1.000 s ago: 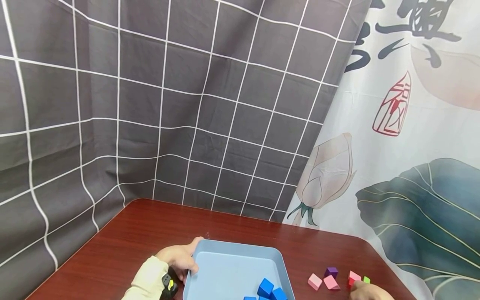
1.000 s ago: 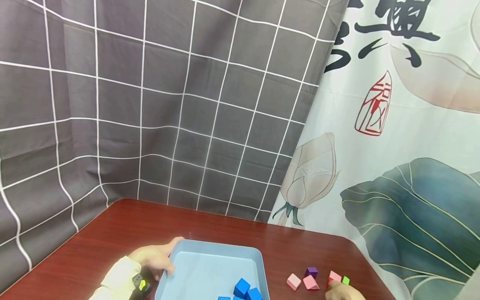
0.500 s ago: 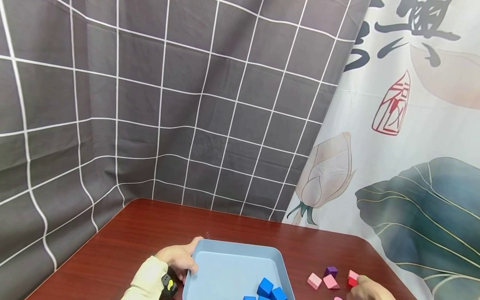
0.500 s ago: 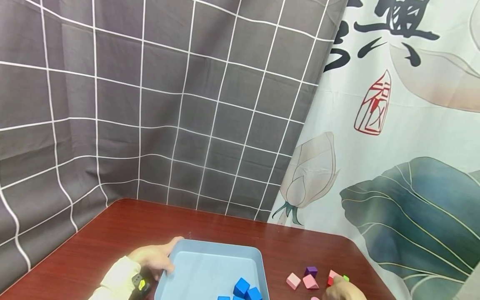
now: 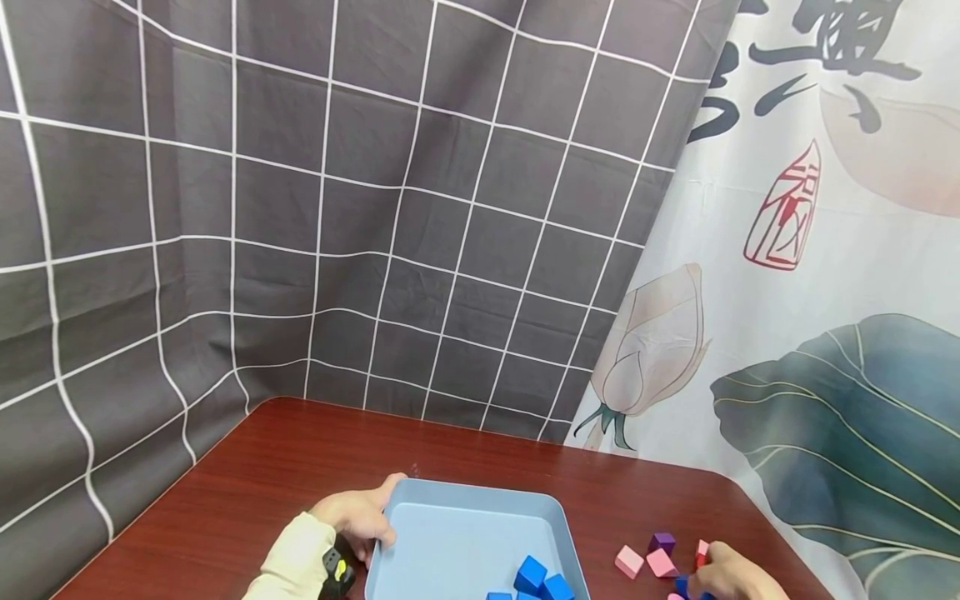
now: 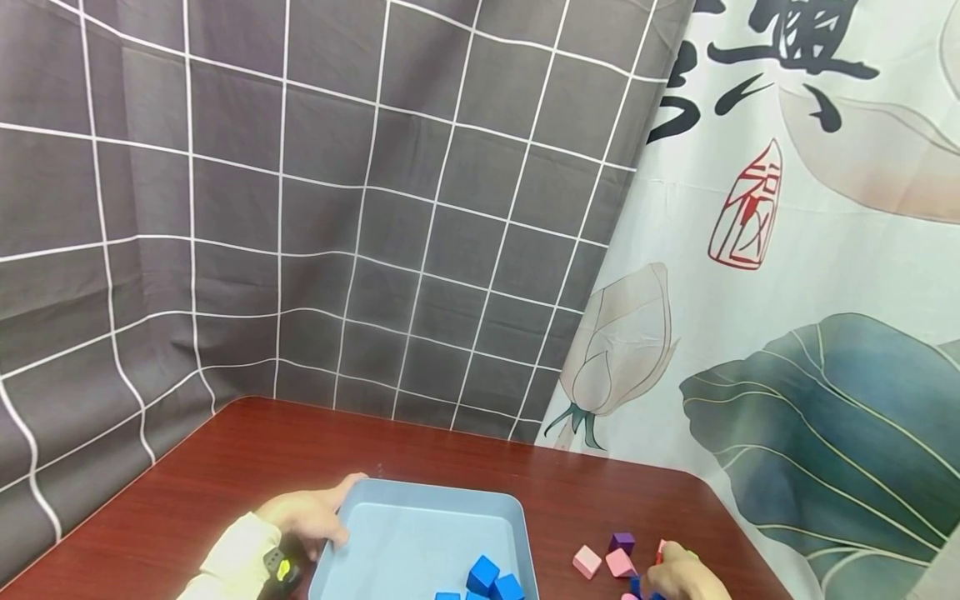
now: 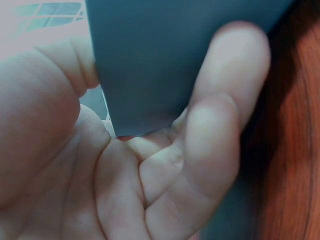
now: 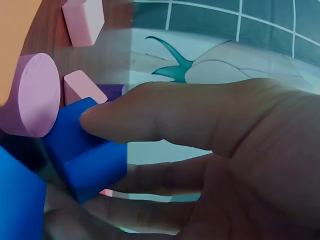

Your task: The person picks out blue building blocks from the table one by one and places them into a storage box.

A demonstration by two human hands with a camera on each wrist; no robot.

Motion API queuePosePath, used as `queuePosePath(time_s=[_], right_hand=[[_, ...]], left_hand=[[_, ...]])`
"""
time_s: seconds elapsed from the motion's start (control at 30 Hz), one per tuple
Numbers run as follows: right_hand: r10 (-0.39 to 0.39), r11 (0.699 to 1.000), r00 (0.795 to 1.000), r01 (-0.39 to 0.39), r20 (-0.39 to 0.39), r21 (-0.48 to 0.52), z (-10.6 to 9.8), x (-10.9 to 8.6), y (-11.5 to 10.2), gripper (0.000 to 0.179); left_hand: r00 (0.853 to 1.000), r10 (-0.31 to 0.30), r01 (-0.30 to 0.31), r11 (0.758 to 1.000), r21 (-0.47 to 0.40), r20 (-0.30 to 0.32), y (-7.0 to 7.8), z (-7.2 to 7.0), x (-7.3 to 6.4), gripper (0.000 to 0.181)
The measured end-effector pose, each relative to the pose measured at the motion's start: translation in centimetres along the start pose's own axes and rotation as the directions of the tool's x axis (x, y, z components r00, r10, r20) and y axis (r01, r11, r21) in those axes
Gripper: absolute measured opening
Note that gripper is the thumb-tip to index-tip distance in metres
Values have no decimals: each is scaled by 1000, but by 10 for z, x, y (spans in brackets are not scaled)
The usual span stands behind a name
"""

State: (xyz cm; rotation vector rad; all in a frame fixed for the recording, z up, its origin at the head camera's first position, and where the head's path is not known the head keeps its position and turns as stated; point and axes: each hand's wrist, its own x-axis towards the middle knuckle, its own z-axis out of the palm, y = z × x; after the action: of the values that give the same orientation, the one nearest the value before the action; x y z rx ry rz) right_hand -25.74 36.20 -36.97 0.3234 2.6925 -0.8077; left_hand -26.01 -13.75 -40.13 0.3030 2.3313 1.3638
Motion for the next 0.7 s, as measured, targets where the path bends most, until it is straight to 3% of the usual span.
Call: queuePosePath(time_s=[0.33, 0.57, 0.7], right_hand=[[-139, 990, 989, 137, -58, -38, 5, 2, -5, 16], [-136, 990, 987, 138, -86, 26, 9, -3, -12, 16], [-122, 992, 989, 123, -87, 10, 10, -3, -17, 22]], left_hand=[[1000, -3, 3, 1000, 8, -6, 1, 0, -2, 85], [1000, 6, -6, 1000, 13, -3, 1, 0, -2, 85], [1000, 10, -10, 1000, 8, 2, 1, 0, -2, 85]])
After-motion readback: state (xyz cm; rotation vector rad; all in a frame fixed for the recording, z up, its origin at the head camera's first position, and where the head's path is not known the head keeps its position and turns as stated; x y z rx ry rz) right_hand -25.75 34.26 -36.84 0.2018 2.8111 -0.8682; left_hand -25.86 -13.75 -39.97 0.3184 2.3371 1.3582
